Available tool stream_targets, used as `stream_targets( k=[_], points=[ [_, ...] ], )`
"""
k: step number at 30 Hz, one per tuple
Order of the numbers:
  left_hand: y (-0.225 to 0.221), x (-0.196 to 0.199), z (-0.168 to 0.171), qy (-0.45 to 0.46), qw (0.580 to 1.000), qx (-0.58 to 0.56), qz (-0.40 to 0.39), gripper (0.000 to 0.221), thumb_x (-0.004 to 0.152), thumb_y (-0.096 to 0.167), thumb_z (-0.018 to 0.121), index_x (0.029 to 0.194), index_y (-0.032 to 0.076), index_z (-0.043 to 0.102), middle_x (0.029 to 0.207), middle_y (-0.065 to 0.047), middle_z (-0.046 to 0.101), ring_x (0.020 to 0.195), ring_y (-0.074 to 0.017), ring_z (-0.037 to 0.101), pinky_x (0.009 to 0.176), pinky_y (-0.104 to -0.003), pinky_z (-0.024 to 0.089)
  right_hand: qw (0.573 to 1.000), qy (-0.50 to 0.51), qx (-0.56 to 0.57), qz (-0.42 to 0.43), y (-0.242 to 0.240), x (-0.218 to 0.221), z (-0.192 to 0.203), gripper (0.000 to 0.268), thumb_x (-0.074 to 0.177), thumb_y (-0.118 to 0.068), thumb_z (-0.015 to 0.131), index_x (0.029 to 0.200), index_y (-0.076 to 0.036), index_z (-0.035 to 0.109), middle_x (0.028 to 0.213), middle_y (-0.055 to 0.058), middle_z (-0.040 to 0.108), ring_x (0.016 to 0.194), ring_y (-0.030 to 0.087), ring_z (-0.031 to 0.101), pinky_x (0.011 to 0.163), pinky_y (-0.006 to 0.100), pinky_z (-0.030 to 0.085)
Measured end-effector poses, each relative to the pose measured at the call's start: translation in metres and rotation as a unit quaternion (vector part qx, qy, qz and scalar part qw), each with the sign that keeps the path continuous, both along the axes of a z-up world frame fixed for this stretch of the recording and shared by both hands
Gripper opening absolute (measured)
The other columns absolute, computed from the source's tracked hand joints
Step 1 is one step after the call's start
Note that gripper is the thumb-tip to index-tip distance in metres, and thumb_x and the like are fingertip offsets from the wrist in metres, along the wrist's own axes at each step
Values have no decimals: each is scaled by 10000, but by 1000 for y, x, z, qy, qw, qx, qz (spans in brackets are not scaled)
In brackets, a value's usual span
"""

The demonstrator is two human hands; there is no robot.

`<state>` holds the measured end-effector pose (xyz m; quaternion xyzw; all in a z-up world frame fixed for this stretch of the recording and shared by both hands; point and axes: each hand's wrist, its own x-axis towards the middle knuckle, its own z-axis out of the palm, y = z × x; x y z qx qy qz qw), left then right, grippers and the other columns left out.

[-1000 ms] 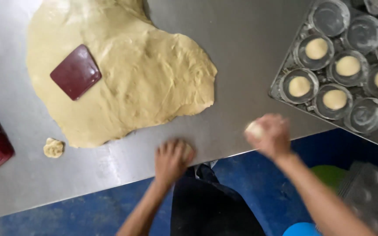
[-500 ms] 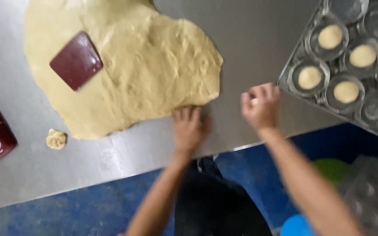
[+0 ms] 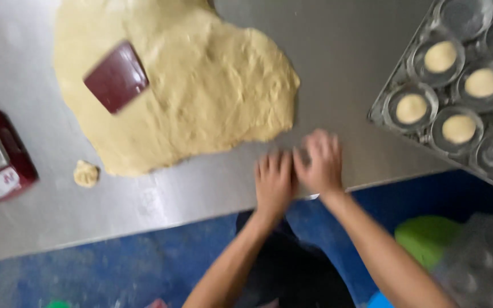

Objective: Cutting dough into portions, weighing them, rolling them into balls, and placing them into a baking tray.

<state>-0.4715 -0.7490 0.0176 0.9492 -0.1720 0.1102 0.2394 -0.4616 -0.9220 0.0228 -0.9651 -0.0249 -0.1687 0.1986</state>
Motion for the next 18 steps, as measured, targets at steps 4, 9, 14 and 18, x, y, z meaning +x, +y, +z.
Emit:
stream_targets(
  k=[4,9,14,18],
  points=[
    [60,-2,-4,-19,993,14,-112,315,865,254,697,1141,106,665,1232,-136,625,1134,-351,564,900,-489,435,994,39,-31,94,-57,-21,9,189,776,-259,747,875,-108,695,1014,133,636,1029,337,589,857,504,456],
    [7,40,-3,-8,998,-7,-65,304,880,276,734,1115,100,654,1198,-137,619,1115,-355,560,936,-499,447,999,34,-9,-37,-25,35,5,222,883,-250,764,962,-63,672,1085,147,631,1055,365,572,915,509,457],
    [31,-11,-11,-57,994,17,-97,413,815,199,706,1203,63,670,1282,-127,643,1197,-331,594,978,-459,471,998,-18,20,61,-29,-20,-10,256,857,-261,723,1027,-84,653,1198,156,631,1161,409,561,993,498,474],
    [43,26,-2,-1,993,11,-121,310,873,304,743,1093,99,667,1172,-167,628,1060,-366,569,842,-492,443,992,126,-12,26,-67,-2,-17,295,847,-320,773,939,-68,650,987,121,640,958,299,580,880,509,451]
  ],
)
